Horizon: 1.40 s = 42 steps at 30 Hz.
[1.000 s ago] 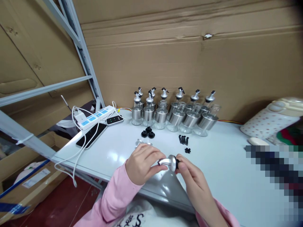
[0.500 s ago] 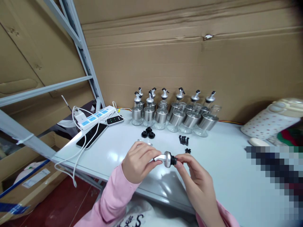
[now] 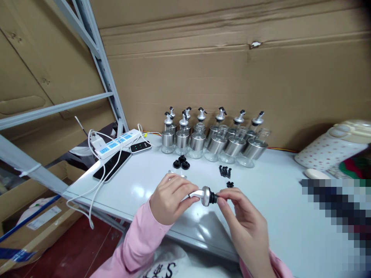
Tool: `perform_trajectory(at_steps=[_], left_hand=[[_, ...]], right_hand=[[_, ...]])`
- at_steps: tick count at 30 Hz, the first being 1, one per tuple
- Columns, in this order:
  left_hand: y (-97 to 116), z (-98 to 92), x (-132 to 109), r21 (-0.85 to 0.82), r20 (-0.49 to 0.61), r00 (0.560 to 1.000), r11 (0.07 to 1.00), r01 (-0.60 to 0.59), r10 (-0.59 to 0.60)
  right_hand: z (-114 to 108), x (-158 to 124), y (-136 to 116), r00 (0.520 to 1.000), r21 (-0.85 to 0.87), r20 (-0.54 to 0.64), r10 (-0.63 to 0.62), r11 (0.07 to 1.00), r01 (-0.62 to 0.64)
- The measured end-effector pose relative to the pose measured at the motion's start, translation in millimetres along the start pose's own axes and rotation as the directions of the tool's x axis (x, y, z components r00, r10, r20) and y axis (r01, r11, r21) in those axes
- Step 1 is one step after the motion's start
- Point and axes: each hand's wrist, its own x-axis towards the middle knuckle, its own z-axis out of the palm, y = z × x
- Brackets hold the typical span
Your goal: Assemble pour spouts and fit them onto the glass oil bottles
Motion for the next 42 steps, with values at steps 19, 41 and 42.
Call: perform_trajectory(at_steps=[19, 41, 42], left_hand=[[1.2, 0.9, 2.1, 0.017, -0.036, 0.999, 1.0, -0.013, 0.014], [2.6, 1.5, 2.5, -0.018, -0.056, 0.998, 0.999, -0.041, 0.04], [2.6, 1.6, 2.5, -0.017, -0.061, 0.997, 0.999, -0.044, 0.043]], right_hand=[[0.2, -1.0, -0.7, 1.0, 0.014, -0.015, -0.005, 1.0, 0.005], [1.3, 0.4, 0.0, 0.999, 0.073, -0.05, -0.008, 0.997, 0.012], [1.7, 0.3, 0.4, 0.998, 0.076, -0.06, -0.008, 0.997, 0.013]])
